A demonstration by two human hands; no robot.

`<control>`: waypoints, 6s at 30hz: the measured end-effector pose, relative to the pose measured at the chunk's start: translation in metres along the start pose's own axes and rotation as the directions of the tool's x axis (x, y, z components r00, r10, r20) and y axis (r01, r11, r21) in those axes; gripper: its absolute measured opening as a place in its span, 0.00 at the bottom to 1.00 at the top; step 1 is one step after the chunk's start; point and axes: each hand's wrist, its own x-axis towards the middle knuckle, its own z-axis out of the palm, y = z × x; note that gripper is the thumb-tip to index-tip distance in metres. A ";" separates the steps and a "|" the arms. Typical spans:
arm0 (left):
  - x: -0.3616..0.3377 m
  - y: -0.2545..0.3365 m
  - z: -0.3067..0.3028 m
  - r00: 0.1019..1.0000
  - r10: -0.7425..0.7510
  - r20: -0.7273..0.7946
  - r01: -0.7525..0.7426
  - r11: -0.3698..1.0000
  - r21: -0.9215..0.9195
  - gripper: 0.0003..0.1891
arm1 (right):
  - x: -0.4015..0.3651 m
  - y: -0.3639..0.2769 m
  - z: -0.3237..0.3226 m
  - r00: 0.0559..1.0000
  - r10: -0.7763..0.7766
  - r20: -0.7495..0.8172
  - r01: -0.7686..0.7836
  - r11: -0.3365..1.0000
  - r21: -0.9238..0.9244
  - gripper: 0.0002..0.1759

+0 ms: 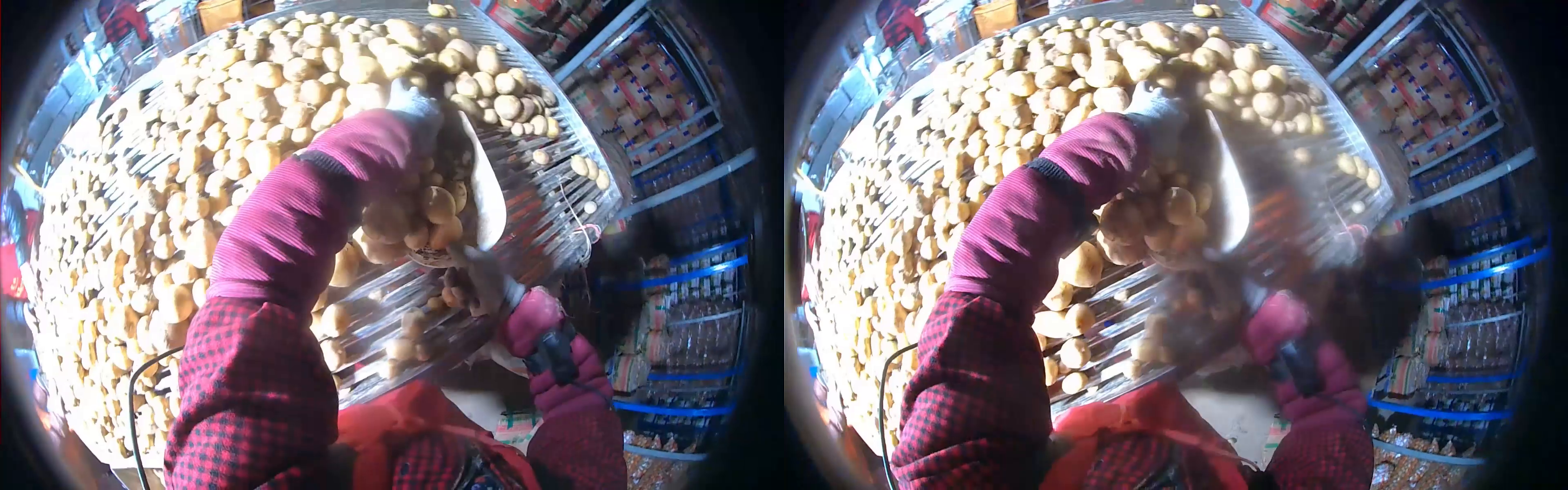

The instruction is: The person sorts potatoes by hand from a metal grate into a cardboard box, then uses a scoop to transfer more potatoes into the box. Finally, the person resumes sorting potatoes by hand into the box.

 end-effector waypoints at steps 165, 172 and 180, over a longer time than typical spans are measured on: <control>-0.420 0.047 0.018 0.900 -0.169 -0.401 -0.247 0.561 -0.790 0.20 | -0.076 0.071 0.216 0.938 -0.312 0.152 0.221 0.875 0.430 0.26; -0.413 0.046 0.052 0.940 -0.322 0.111 -0.193 -0.773 -0.605 0.23 | -0.100 0.046 0.234 0.673 -0.726 0.141 0.736 0.677 -0.026 0.24; -0.350 -0.023 0.014 0.927 -0.223 -0.301 0.198 0.974 -0.112 0.42 | -0.070 0.019 0.121 0.303 -0.913 -0.272 0.674 0.408 -0.617 0.27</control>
